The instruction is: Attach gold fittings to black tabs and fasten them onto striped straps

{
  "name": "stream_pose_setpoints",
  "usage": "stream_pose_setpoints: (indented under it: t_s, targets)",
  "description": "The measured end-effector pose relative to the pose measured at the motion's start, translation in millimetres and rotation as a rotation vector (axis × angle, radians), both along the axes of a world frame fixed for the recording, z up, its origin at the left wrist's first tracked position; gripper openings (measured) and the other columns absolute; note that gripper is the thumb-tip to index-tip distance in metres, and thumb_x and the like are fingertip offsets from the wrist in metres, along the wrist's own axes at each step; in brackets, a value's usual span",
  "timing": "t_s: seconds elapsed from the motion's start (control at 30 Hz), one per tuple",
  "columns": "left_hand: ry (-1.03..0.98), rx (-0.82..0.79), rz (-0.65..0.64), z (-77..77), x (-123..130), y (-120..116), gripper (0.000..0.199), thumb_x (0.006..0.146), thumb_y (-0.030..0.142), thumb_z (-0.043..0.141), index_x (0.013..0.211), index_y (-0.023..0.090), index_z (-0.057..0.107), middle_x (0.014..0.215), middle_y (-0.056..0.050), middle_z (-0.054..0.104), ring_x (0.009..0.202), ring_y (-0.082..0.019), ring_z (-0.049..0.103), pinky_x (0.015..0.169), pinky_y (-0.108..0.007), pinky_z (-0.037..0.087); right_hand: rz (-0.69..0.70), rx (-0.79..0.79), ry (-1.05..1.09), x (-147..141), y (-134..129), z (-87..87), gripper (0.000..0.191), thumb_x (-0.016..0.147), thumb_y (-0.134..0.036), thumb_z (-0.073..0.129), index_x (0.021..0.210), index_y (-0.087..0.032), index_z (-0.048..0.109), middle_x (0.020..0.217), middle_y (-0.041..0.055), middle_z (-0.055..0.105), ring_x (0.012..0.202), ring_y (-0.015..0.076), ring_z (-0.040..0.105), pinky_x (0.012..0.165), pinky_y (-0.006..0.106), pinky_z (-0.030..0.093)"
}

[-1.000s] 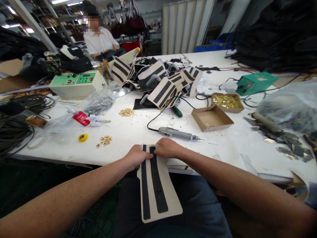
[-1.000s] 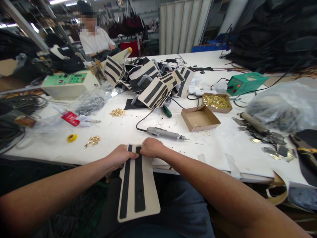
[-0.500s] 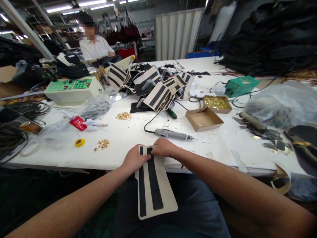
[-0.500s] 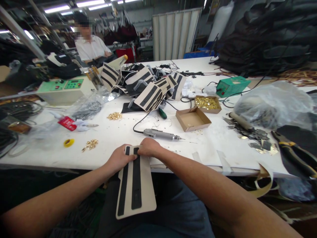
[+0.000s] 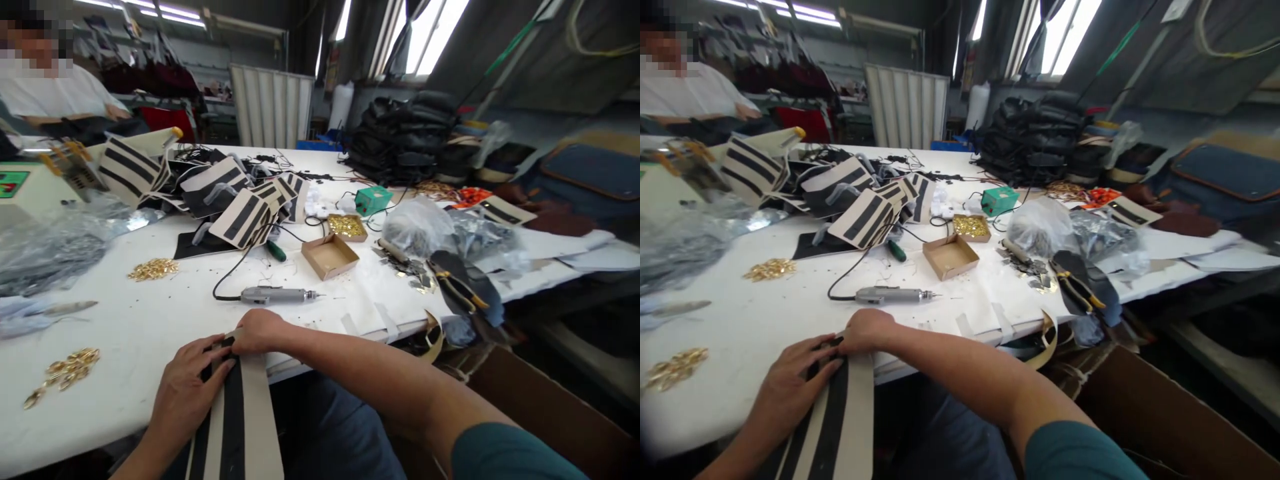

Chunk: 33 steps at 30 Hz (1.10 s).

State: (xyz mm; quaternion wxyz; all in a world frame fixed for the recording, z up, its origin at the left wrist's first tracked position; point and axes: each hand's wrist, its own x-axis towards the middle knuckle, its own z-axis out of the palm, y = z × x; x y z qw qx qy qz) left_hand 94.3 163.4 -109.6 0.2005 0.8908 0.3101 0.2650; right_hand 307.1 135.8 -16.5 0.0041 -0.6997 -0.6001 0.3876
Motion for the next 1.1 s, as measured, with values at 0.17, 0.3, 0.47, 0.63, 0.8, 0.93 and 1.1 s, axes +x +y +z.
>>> stream_pose_setpoints:
  t_s: [0.17, 0.3, 0.47, 0.63, 0.8, 0.93, 1.1]
  targets:
    - [0.027, -0.001, 0.023, -4.4, 0.1, 1.9, 0.039, 0.093, 0.062, 0.062, 0.106, 0.031, 0.082, 0.124, -0.004, 0.078, 0.118, -0.033, 0.067, 0.106, -0.052, 0.053, -0.161, 0.343, 0.086, 10.0, -34.6, -10.0, 0.056, 0.079, -0.044, 0.077, 0.132, -0.026, 0.072, 0.129, 0.007, 0.075, 0.109, 0.0251, 0.072, 0.088, 0.032, 0.055]
    - [0.027, -0.017, 0.06, -7.5, 1.2, 0.5, 0.039, 0.092, 0.064, 0.062, 0.102, 0.032, 0.083, 0.121, -0.003, 0.079, 0.118, -0.033, 0.067, 0.107, -0.054, 0.053, -0.431, 0.7, 0.034, 63.1, -82.7, -20.3, 0.024, 0.088, -0.037, 0.074, 0.11, -0.027, 0.079, 0.106, 0.0021, 0.078, 0.091, 0.0169, 0.072, 0.083, 0.027, 0.055]
    - [0.011, -0.043, 0.078, -11.9, 0.3, -0.8, 0.038, 0.091, 0.064, 0.063, 0.102, 0.033, 0.083, 0.122, -0.002, 0.079, 0.119, -0.034, 0.067, 0.107, -0.056, 0.052, -0.647, 0.632, -0.263, 166.7, -116.7, -28.6, 0.02, 0.092, -0.028, 0.063, 0.1, -0.022, 0.08, 0.093, 0.0047, 0.079, 0.082, 0.0188, 0.072, 0.081, 0.031, 0.054]
    - [0.003, -0.051, 0.081, -12.7, -0.3, -2.2, 0.037, 0.091, 0.062, 0.064, 0.106, 0.033, 0.082, 0.125, -0.002, 0.078, 0.122, -0.033, 0.065, 0.11, -0.056, 0.05, -0.638, 0.541, -0.429, 216.6, -101.8, -34.1, 0.022, 0.094, -0.033, 0.062, 0.103, -0.027, 0.082, 0.106, 0.0033, 0.08, 0.095, 0.0205, 0.071, 0.084, 0.03, 0.051]
    - [0.016, -0.06, 0.089, -11.6, 0.5, -3.8, 0.035, 0.091, 0.06, 0.065, 0.107, 0.033, 0.081, 0.126, -0.002, 0.077, 0.124, -0.033, 0.063, 0.112, -0.056, 0.048, -0.591, 0.438, -0.53, 230.2, -60.7, -30.7, 0.026, 0.094, -0.041, 0.062, 0.095, -0.028, 0.085, 0.106, 0.0057, 0.081, 0.095, 0.0238, 0.071, 0.073, 0.029, 0.047]
    - [0.023, -0.072, 0.092, -11.3, 0.1, -4.8, 0.035, 0.091, 0.059, 0.066, 0.108, 0.032, 0.081, 0.129, -0.002, 0.077, 0.126, -0.033, 0.062, 0.113, -0.056, 0.047, -0.547, 0.424, -0.548, 235.5, -37.1, -30.9, 0.029, 0.095, -0.041, 0.06, 0.099, -0.027, 0.085, 0.107, 0.0071, 0.081, 0.095, 0.024, 0.071, 0.073, 0.029, 0.047]
    - [0.012, -0.065, 0.103, -10.5, 0.5, -6.0, 0.034, 0.091, 0.059, 0.066, 0.107, 0.033, 0.082, 0.127, -0.002, 0.077, 0.125, -0.033, 0.062, 0.113, -0.057, 0.046, -0.455, 0.483, -0.509, 235.2, -53.0, -35.0, 0.025, 0.097, -0.036, 0.062, 0.105, -0.027, 0.083, 0.114, 0.004, 0.08, 0.102, 0.0196, 0.07, 0.084, 0.026, 0.049]
